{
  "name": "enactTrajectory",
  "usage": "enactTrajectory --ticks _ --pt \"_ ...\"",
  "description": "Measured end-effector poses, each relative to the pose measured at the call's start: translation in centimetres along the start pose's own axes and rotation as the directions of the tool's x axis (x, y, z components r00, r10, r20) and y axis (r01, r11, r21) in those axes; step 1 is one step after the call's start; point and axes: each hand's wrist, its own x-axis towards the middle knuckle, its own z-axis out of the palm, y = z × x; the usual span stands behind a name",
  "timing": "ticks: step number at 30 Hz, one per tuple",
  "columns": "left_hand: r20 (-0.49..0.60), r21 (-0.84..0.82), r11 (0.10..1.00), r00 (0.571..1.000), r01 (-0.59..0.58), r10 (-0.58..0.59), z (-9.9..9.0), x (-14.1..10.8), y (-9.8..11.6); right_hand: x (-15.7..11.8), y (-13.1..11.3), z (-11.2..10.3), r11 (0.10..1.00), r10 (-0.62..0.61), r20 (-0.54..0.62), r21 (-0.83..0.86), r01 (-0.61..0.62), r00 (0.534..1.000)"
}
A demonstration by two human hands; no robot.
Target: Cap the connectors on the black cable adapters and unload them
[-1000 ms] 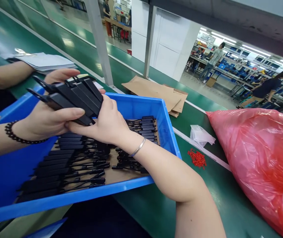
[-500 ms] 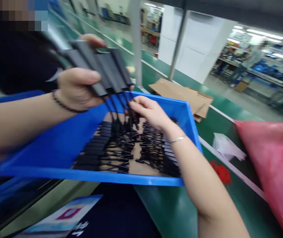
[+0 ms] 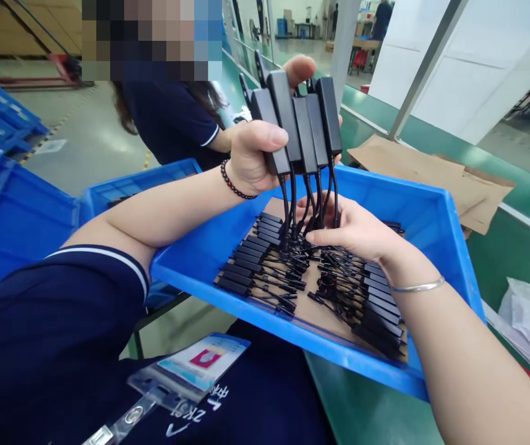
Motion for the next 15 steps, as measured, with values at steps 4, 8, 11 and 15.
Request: enactTrajectory --ticks 4,8,11,15 --pt "-0.088 -0.359 0.933 0.996 -0.037 0.006 -0.1 0.4 -0.1 -0.2 0.4 -0.3 0.995 0.097 0.111 0.003 -0.098 0.989" --pt "-0.179 -0.755 0.627 0.980 -0.193 0.086 0.4 0.6 -0.9 -0.2 0.2 -0.5 0.994 0.049 0.068 -0.096 -0.042 0.996" --pt "-0.185 -0.822 0.545 0.982 -0.167 0.023 1.1 0.6 -1.4 0.2 0.4 -0.4 0.957 -0.174 -0.226 -0.268 0.111 0.958" --pt "-0.182 -0.801 0.574 0.983 -0.171 0.037 2.5 -0.3 -0.3 0.7 0.2 1.6 0.745 -0.505 -0.365 -0.642 0.181 0.782"
